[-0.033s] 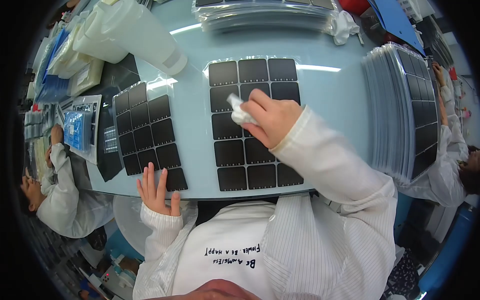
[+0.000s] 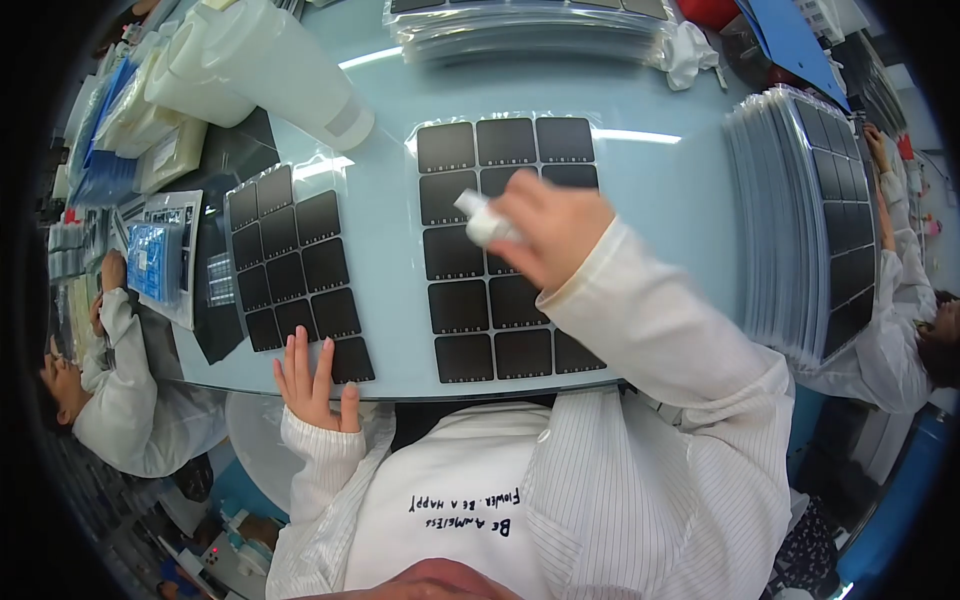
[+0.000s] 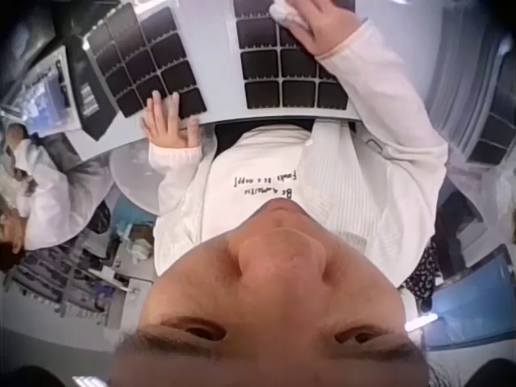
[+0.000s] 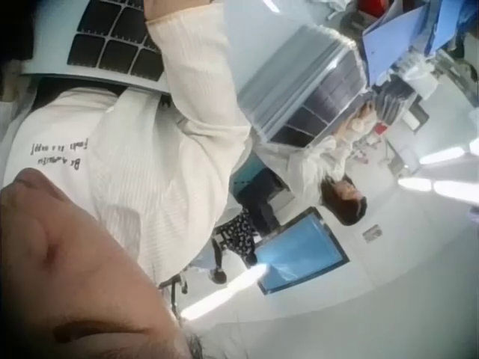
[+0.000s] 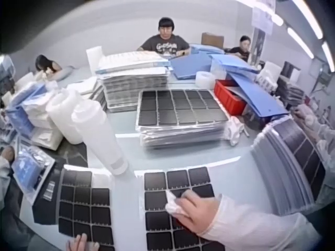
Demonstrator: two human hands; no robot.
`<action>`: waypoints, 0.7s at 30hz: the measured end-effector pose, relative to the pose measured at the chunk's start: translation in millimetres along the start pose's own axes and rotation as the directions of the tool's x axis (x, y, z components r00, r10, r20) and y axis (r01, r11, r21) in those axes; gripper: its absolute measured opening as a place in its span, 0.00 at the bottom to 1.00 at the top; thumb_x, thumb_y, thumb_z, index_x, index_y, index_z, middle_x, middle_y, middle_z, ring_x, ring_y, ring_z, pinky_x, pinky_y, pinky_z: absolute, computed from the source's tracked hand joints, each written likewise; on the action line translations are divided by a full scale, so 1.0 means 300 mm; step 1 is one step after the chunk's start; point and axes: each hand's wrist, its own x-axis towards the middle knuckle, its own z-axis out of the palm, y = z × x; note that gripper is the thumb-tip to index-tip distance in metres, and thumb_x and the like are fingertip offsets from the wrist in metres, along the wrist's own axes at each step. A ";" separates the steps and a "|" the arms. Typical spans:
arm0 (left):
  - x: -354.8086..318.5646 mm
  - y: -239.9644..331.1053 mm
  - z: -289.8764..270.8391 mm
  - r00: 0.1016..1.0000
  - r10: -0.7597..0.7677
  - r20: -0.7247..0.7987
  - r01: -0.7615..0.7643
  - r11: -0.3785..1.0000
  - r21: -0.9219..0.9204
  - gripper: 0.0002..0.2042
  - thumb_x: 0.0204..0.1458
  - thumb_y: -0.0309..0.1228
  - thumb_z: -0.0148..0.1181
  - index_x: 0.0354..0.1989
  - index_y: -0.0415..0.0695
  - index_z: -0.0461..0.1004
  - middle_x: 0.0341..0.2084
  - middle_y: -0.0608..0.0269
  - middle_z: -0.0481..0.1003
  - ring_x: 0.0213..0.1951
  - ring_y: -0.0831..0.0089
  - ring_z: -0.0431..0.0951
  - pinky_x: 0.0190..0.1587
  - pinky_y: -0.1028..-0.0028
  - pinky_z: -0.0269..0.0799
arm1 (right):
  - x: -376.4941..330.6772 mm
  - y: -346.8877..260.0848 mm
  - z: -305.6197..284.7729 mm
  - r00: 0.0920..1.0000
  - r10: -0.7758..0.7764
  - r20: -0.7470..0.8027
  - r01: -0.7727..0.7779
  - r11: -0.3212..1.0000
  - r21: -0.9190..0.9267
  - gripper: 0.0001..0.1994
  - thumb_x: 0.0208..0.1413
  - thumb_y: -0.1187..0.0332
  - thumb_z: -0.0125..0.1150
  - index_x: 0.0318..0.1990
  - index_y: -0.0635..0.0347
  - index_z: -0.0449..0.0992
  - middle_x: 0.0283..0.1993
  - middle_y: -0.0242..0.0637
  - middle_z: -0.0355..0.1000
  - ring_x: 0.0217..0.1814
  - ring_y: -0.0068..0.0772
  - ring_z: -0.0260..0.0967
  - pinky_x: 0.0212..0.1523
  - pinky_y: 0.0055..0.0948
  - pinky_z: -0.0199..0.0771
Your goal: The recorder uses a cloth to wipe down and inspect the grid lines on solar cell film panels at a workstation.
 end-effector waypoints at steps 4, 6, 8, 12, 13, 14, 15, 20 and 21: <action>-0.004 -0.013 0.018 0.999 0.009 -0.051 -0.008 1.000 0.004 0.26 0.54 0.46 0.48 0.61 0.49 0.65 0.64 0.46 0.57 0.66 0.49 0.54 0.65 0.46 0.38 | 0.041 0.227 -0.059 0.843 0.444 -0.303 -0.473 0.881 -0.027 0.12 0.49 0.63 0.66 0.36 0.61 0.73 0.35 0.41 0.69 0.28 0.39 0.71 0.31 0.32 0.71; 0.000 -0.021 0.032 0.997 0.034 -0.071 -0.033 0.999 0.011 0.27 0.54 0.47 0.48 0.61 0.48 0.65 0.63 0.46 0.57 0.65 0.49 0.54 0.65 0.46 0.39 | 0.024 0.236 -0.044 0.839 0.407 -0.360 -0.471 0.876 -0.107 0.12 0.51 0.64 0.65 0.36 0.61 0.73 0.34 0.42 0.68 0.31 0.42 0.71 0.32 0.32 0.71; -0.008 -0.029 0.037 0.995 0.034 -0.090 -0.031 0.999 0.034 0.27 0.54 0.47 0.47 0.61 0.46 0.65 0.63 0.46 0.58 0.65 0.50 0.55 0.65 0.47 0.40 | 0.018 0.048 0.001 0.918 0.337 -0.209 -0.360 0.929 -0.084 0.12 0.50 0.64 0.65 0.37 0.61 0.74 0.34 0.42 0.68 0.32 0.42 0.71 0.32 0.32 0.72; -0.019 -0.022 0.039 0.984 -0.010 -0.180 -0.006 0.996 -0.088 0.31 0.51 0.44 0.53 0.60 0.37 0.62 0.63 0.41 0.57 0.64 0.46 0.55 0.64 0.47 0.44 | 0.058 0.044 0.030 0.995 -0.078 0.066 0.066 0.984 0.164 0.14 0.44 0.67 0.69 0.38 0.61 0.74 0.35 0.39 0.69 0.31 0.40 0.70 0.32 0.31 0.71; -0.019 -0.017 0.030 0.972 -0.032 -0.231 -0.003 0.988 -0.153 0.32 0.50 0.43 0.55 0.60 0.34 0.61 0.62 0.39 0.57 0.64 0.44 0.55 0.64 0.47 0.45 | 0.087 0.105 0.035 0.998 0.057 -0.018 -0.054 0.986 0.155 0.14 0.45 0.67 0.68 0.38 0.61 0.74 0.33 0.38 0.70 0.29 0.35 0.69 0.31 0.28 0.70; -0.017 -0.017 0.025 0.971 -0.019 -0.236 -0.019 0.987 -0.157 0.34 0.48 0.41 0.58 0.61 0.33 0.58 0.62 0.36 0.55 0.64 0.42 0.55 0.63 0.46 0.46 | 0.119 0.154 0.016 0.974 0.177 -0.144 -0.181 0.983 -0.012 0.14 0.47 0.66 0.67 0.39 0.62 0.74 0.30 0.37 0.70 0.27 0.30 0.67 0.29 0.26 0.68; -0.008 -0.016 0.025 0.971 -0.025 -0.239 -0.013 0.988 -0.157 0.34 0.48 0.41 0.58 0.61 0.33 0.58 0.62 0.36 0.55 0.64 0.42 0.55 0.63 0.46 0.46 | 0.141 0.224 0.002 0.912 0.325 -0.249 -0.327 0.944 0.035 0.14 0.48 0.65 0.66 0.40 0.62 0.74 0.28 0.38 0.69 0.27 0.31 0.67 0.28 0.28 0.68; -0.053 -0.064 0.074 0.940 -0.060 -0.335 -0.011 0.978 -0.206 0.30 0.54 0.42 0.51 0.62 0.35 0.58 0.62 0.40 0.57 0.64 0.45 0.56 0.65 0.44 0.36 | 0.148 -0.063 0.139 0.999 0.020 -0.033 -0.019 0.999 0.028 0.14 0.51 0.65 0.63 0.42 0.63 0.73 0.36 0.41 0.69 0.27 0.37 0.69 0.29 0.32 0.71; -0.065 -0.076 0.075 0.934 -0.076 -0.348 0.018 0.986 -0.167 0.30 0.54 0.42 0.50 0.61 0.35 0.58 0.62 0.41 0.58 0.63 0.46 0.56 0.65 0.43 0.34 | 0.141 -0.177 0.149 0.982 -0.064 0.179 0.039 0.990 0.138 0.14 0.49 0.67 0.63 0.43 0.62 0.73 0.36 0.41 0.69 0.28 0.40 0.71 0.29 0.33 0.73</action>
